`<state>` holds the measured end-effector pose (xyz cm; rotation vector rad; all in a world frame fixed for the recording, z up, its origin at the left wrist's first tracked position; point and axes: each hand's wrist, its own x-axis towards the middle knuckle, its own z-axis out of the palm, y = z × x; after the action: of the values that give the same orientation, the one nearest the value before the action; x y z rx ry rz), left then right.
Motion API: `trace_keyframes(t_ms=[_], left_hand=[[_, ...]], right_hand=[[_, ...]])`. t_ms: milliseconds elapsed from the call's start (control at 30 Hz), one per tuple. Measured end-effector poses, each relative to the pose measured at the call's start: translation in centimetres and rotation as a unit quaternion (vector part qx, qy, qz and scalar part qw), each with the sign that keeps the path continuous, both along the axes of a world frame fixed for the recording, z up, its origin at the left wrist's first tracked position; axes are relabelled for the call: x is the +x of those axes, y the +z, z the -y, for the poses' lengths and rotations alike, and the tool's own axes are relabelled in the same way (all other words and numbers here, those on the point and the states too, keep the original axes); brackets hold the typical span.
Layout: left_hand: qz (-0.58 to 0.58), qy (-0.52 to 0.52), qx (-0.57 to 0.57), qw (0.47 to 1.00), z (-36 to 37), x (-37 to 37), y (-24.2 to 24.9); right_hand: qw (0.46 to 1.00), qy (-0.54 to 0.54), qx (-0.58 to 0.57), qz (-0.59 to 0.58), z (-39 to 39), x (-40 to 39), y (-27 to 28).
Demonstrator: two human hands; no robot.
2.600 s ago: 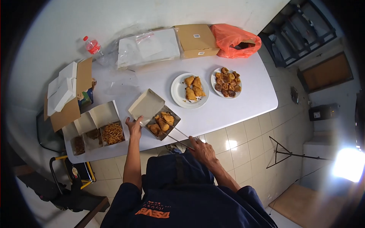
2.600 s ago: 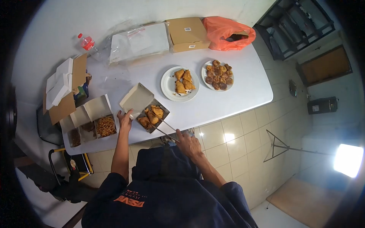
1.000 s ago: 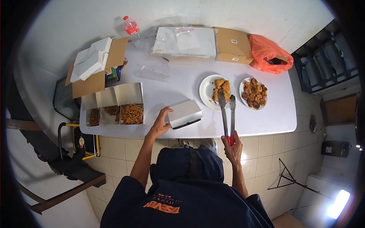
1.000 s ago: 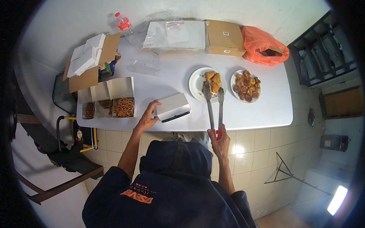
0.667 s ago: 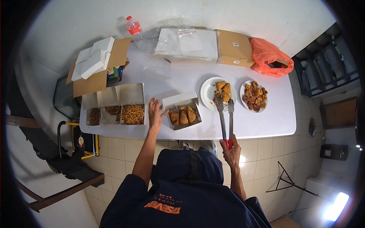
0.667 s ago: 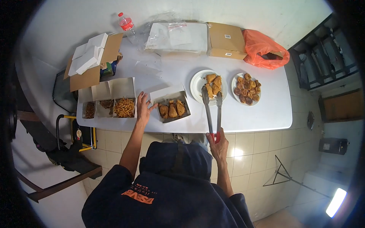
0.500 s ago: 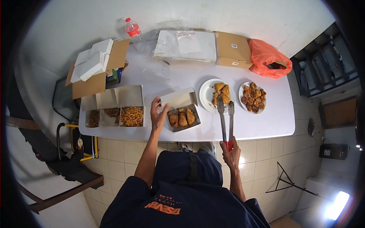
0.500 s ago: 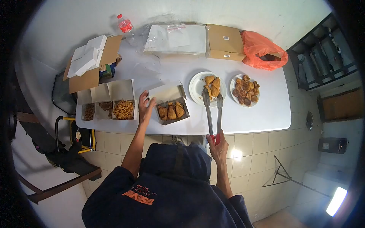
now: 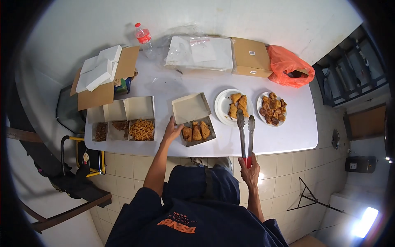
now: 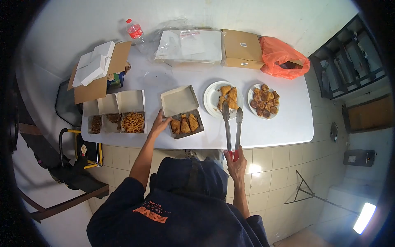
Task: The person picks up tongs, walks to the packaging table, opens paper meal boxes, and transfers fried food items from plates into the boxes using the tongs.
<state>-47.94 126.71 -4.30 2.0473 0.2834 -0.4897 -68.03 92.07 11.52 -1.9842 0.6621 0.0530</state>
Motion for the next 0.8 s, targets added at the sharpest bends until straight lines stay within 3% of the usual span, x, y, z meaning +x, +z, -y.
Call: trace_keyframes(t_ms=[67,167,300,400,433,533,800], left_hand=[[-0.114,0.055,-0.013,0.992,1.0,-2.6,3.2],[-0.211,0.026,-0.178,0.961,0.2,-6.0,2.3],[-0.178,0.106,-0.278,0.938,0.9,-8.3,1.2],[-0.127,0.15,-0.259,0.946,1.4,-8.2,-0.5],[-0.051,0.12,-0.178,0.975,2.1,-8.5,0.8],[-0.115,0.1,-0.131,0.98,2.8,-7.6,2.4],[0.016,0.201,-0.075,0.977,4.0,-8.2,3.2]], right_hand=[[1.0,-0.002,-0.002,-0.009,0.1,-0.1,-0.1],[1.0,0.009,-0.011,0.005,0.4,-0.2,-1.6],[0.999,0.039,-0.006,-0.021,-0.4,0.9,-1.3],[0.998,0.066,-0.02,0.008,-0.2,1.1,-3.3],[0.997,0.071,-0.018,0.005,-0.4,1.4,-3.1],[0.997,0.077,-0.006,-0.003,-1.4,2.6,-1.8],[0.994,0.113,-0.01,-0.001,-2.5,3.8,-1.6]])
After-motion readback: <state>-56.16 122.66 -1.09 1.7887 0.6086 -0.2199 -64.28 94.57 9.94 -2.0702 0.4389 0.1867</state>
